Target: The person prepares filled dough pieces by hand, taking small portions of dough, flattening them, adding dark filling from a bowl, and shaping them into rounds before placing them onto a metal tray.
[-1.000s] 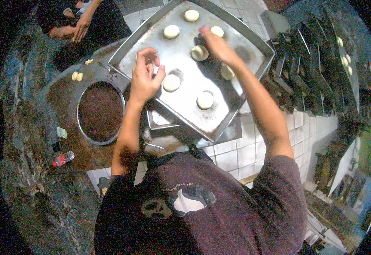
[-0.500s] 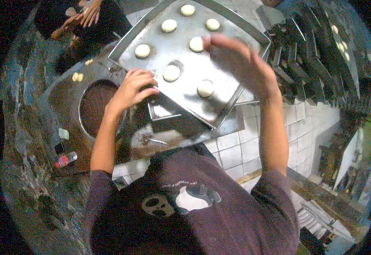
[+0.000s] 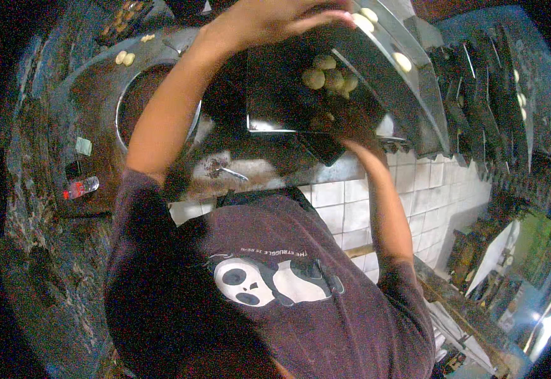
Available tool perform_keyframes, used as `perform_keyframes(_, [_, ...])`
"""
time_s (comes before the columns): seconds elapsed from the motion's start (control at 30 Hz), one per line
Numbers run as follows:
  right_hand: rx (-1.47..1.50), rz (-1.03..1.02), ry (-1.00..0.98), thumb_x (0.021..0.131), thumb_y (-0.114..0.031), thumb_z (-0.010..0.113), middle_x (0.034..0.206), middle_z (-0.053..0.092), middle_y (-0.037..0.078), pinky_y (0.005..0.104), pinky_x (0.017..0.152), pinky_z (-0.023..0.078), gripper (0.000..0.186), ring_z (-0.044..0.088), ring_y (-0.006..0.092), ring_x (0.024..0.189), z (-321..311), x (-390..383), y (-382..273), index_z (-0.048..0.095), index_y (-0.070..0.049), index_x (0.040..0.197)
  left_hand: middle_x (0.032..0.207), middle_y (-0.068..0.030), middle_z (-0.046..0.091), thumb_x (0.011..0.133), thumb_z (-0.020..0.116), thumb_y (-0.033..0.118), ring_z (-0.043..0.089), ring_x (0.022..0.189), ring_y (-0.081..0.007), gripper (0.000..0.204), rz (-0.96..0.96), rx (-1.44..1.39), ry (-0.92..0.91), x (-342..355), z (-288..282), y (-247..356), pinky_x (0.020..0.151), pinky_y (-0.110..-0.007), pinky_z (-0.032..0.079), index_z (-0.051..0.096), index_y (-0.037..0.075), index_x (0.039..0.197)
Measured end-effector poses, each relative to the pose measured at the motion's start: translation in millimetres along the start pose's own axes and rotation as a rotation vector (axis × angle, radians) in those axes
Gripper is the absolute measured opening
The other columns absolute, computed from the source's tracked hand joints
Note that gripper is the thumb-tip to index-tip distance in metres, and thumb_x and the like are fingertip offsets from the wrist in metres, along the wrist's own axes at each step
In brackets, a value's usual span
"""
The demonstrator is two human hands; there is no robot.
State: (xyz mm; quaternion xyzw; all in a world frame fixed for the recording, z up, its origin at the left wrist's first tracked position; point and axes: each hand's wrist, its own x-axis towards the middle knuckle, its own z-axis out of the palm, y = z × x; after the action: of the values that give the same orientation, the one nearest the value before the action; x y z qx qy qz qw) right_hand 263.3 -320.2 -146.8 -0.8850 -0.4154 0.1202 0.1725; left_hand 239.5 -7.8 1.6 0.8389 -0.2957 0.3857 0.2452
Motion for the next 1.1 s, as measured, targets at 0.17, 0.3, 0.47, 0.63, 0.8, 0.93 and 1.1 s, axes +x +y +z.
perform_keyframes(0.17, [-0.028, -0.150, 0.170, 0.091, -0.018, 0.072, 0.129, 0.068, 0.020, 0.0469, 0.101, 0.052, 0.040, 0.067, 0.0397, 0.114, 15.1, 65.8, -5.0, 0.068, -0.007, 0.129, 0.091, -0.0076, 0.067, 0.100, 0.067, 0.035, 0.064, 0.094, -0.0263, 0.024, -0.053, -0.029, -0.020, 7.2, -0.3, 0.8, 0.090, -0.043, 0.035, 0.069, 0.011, 0.098])
perform_keyframes(0.3, [-0.597, -0.346, 0.057, 0.091, -0.018, 0.072, 0.122, 0.072, 0.013, 0.0413, 0.098, 0.053, 0.037, 0.069, 0.0297, 0.109, 43.8, 106.9, 20.0, 0.069, -0.003, 0.124, 0.091, -0.0073, 0.067, 0.101, 0.065, 0.035, 0.064, 0.095, -0.0274, 0.024, -0.030, -0.027, -0.005, -2.1, 3.7, 6.1, 0.090, -0.043, 0.035, 0.068, 0.011, 0.100])
perform_keyframes(0.47, [-0.097, -0.162, -0.196, 0.090, -0.019, 0.073, 0.118, 0.073, 0.009, 0.0384, 0.097, 0.053, 0.037, 0.069, 0.0235, 0.108, 39.3, 129.8, 23.6, 0.069, -0.002, 0.123, 0.101, -0.0052, 0.069, 0.100, 0.063, 0.039, 0.063, 0.101, -0.0249, 0.026, -0.090, 0.049, -0.167, -35.4, 17.0, 9.0, 0.091, -0.045, 0.041, 0.070, 0.014, 0.105])
perform_keyframes(0.63, [1.343, 0.016, -0.566, 0.089, -0.025, 0.077, 0.110, 0.073, 0.001, 0.0318, 0.096, 0.052, 0.041, 0.065, 0.0111, 0.105, 69.1, 37.0, -95.7, 0.068, -0.002, 0.122, 0.098, -0.0079, 0.067, 0.097, 0.066, 0.038, 0.061, 0.099, -0.0299, 0.027, -0.162, 0.015, -0.317, -101.8, 28.8, 12.5, 0.094, -0.049, 0.043, 0.066, 0.011, 0.104])
perform_keyframes(0.8, [1.676, 0.055, -0.552, 0.087, -0.022, 0.080, 0.114, 0.073, 0.007, 0.0306, 0.094, 0.053, 0.044, 0.067, 0.0150, 0.103, 62.6, -33.8, -172.5, 0.068, 0.003, 0.121, 0.105, -0.0092, 0.072, 0.100, 0.065, 0.030, 0.065, 0.103, -0.0291, 0.023, -0.290, -0.159, -0.412, -148.6, 28.7, 14.2, 0.095, -0.046, 0.046, 0.070, 0.010, 0.109])
perform_keyframes(0.93, [1.495, -0.006, -0.034, 0.092, -0.013, 0.075, 0.118, 0.073, 0.008, 0.0311, 0.096, 0.053, 0.037, 0.067, 0.0150, 0.108, -8.3, -23.6, -194.8, 0.068, 0.003, 0.125, 0.120, -0.0146, 0.074, 0.113, 0.041, 0.044, 0.066, 0.114, -0.0189, 0.053, -0.953, -1.097, 0.046, -147.3, -15.5, 52.7, 0.100, -0.034, 0.049, 0.072, 0.002, 0.119])
perform_keyframes(1.1, [1.141, 0.051, 0.392, 0.094, -0.007, 0.074, 0.105, 0.076, 0.007, 0.0290, 0.090, 0.055, 0.022, 0.069, 0.0125, 0.097, -18.2, 27.5, -279.5, 0.073, 0.004, 0.113, 0.084, -0.0030, 0.066, 0.112, 0.044, 0.046, 0.061, 0.076, -0.0090, 0.049, -1.102, -1.053, 0.425, -135.2, -83.2, 105.0, 0.070, -0.024, 0.048, 0.064, 0.007, 0.090])
